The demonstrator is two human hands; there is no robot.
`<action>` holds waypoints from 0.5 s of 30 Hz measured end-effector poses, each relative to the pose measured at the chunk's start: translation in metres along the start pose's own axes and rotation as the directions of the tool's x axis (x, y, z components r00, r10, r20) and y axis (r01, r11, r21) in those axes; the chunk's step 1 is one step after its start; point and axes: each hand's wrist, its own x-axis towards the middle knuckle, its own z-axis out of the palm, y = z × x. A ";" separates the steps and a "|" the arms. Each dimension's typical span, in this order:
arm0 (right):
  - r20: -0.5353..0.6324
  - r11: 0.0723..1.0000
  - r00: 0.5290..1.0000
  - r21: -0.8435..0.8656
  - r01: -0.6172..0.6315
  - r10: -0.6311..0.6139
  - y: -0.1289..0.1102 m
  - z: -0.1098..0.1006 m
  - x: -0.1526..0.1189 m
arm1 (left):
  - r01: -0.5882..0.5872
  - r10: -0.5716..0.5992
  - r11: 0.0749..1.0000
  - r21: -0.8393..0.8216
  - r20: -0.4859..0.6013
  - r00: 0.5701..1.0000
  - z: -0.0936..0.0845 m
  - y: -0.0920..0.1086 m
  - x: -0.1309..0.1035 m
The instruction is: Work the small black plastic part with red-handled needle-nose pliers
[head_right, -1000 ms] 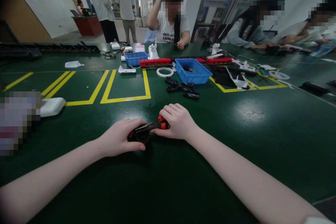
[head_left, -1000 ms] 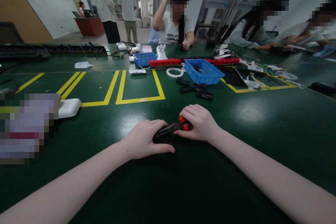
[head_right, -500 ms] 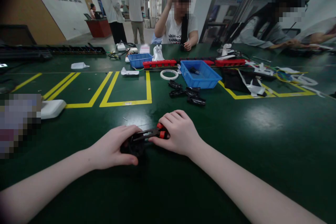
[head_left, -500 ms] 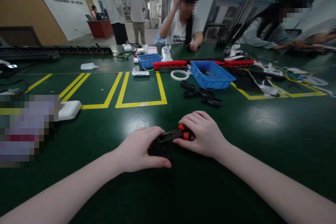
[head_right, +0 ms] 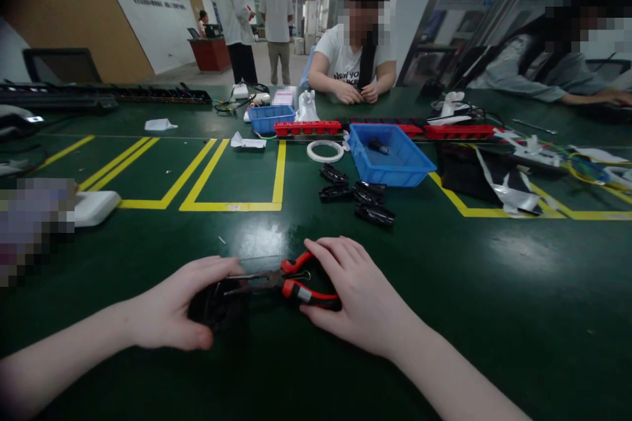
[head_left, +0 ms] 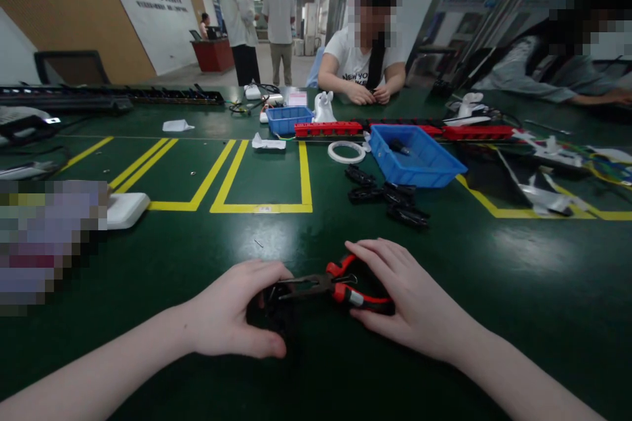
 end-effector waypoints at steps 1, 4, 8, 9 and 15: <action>-0.015 1.000 1.000 -0.008 0.011 -0.011 -0.001 0.001 0.001 | -0.010 0.010 1.000 -0.009 -0.013 1.000 0.000 -0.001 0.000; -0.085 0.997 0.994 -0.055 0.057 -0.061 -0.003 0.003 0.000 | -0.049 0.048 0.999 -0.012 -0.047 0.998 0.001 -0.003 0.002; -0.214 0.978 0.965 -0.173 0.117 -0.153 0.000 0.002 -0.005 | -0.109 0.114 0.992 0.058 -0.090 0.989 0.003 -0.005 0.004; -0.245 0.970 0.954 -0.207 0.125 -0.175 0.002 0.002 -0.007 | -0.117 0.125 0.990 0.084 -0.095 0.988 0.003 -0.006 0.004; -0.337 0.956 0.925 -0.282 0.077 -0.173 0.016 0.006 -0.015 | -0.186 0.235 0.937 0.295 -0.142 0.961 0.008 -0.010 0.006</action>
